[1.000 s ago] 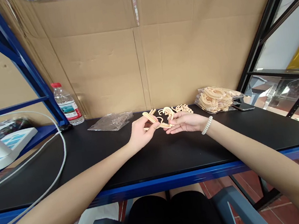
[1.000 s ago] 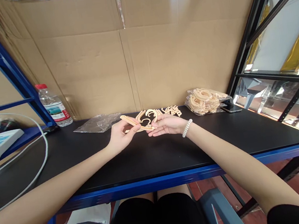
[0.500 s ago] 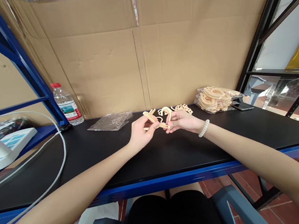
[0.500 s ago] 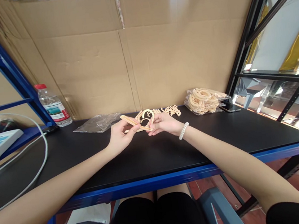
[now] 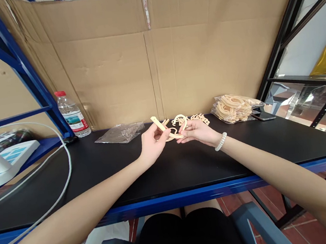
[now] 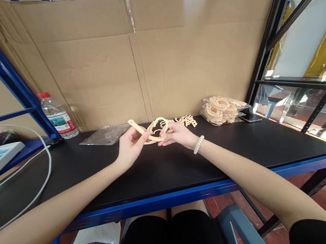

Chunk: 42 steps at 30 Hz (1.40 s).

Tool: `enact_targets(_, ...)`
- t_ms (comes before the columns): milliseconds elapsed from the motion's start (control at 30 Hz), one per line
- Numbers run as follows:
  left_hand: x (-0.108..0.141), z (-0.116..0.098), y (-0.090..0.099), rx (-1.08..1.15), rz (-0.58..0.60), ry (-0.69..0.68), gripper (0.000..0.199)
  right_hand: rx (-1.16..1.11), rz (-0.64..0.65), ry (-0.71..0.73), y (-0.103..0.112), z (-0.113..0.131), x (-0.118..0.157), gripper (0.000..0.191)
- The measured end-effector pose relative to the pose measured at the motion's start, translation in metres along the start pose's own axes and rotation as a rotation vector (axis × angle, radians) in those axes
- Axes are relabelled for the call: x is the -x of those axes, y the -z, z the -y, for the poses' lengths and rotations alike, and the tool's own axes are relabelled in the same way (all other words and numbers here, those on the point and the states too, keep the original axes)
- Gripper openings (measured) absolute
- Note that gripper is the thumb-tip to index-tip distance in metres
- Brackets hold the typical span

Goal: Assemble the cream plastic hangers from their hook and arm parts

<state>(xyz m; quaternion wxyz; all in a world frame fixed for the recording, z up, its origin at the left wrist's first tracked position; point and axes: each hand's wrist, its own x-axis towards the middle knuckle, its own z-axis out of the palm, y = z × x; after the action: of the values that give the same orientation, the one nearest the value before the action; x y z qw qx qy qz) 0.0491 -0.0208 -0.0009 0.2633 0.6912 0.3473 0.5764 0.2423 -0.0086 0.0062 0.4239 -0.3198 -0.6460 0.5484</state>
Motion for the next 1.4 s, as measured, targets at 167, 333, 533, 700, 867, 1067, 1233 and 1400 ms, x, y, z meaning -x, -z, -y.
enact_targets(167,-0.003,0.005,0.001,0.019,-0.057,0.105,0.021,0.099,-0.092,0.089,0.002,-0.004,-0.003,0.032)
enact_targets(333,-0.005,0.005,0.001,0.024,-0.050,0.181,0.020,0.190,-0.091,0.124,0.002,-0.004,-0.004,0.033)
enact_targets(533,0.002,-0.002,-0.006,0.232,0.208,0.459,0.025,0.025,-0.020,0.029,0.001,-0.008,-0.003,0.033)
enact_targets(700,0.004,-0.005,-0.008,0.347,0.228,0.588,0.021,-0.036,-0.077,0.096,0.020,-0.008,-0.011,0.033)
enact_targets(867,0.004,-0.006,-0.008,0.370,0.228,0.610,0.015,0.628,-0.322,0.281,0.058,-0.010,-0.023,0.017)
enact_targets(1067,0.005,-0.005,-0.009,0.385,0.230,0.627,0.009,1.306,-0.196,0.270,0.076,-0.019,-0.040,0.023)
enact_targets(1233,0.003,-0.004,-0.008,0.444,0.188,0.660,0.010,1.459,-0.123,0.153,0.070,-0.023,-0.067,0.025)
enact_targets(1400,0.002,-0.002,-0.007,0.488,0.165,0.667,0.013,1.487,-0.138,0.065,0.066,-0.025,-0.093,0.033)
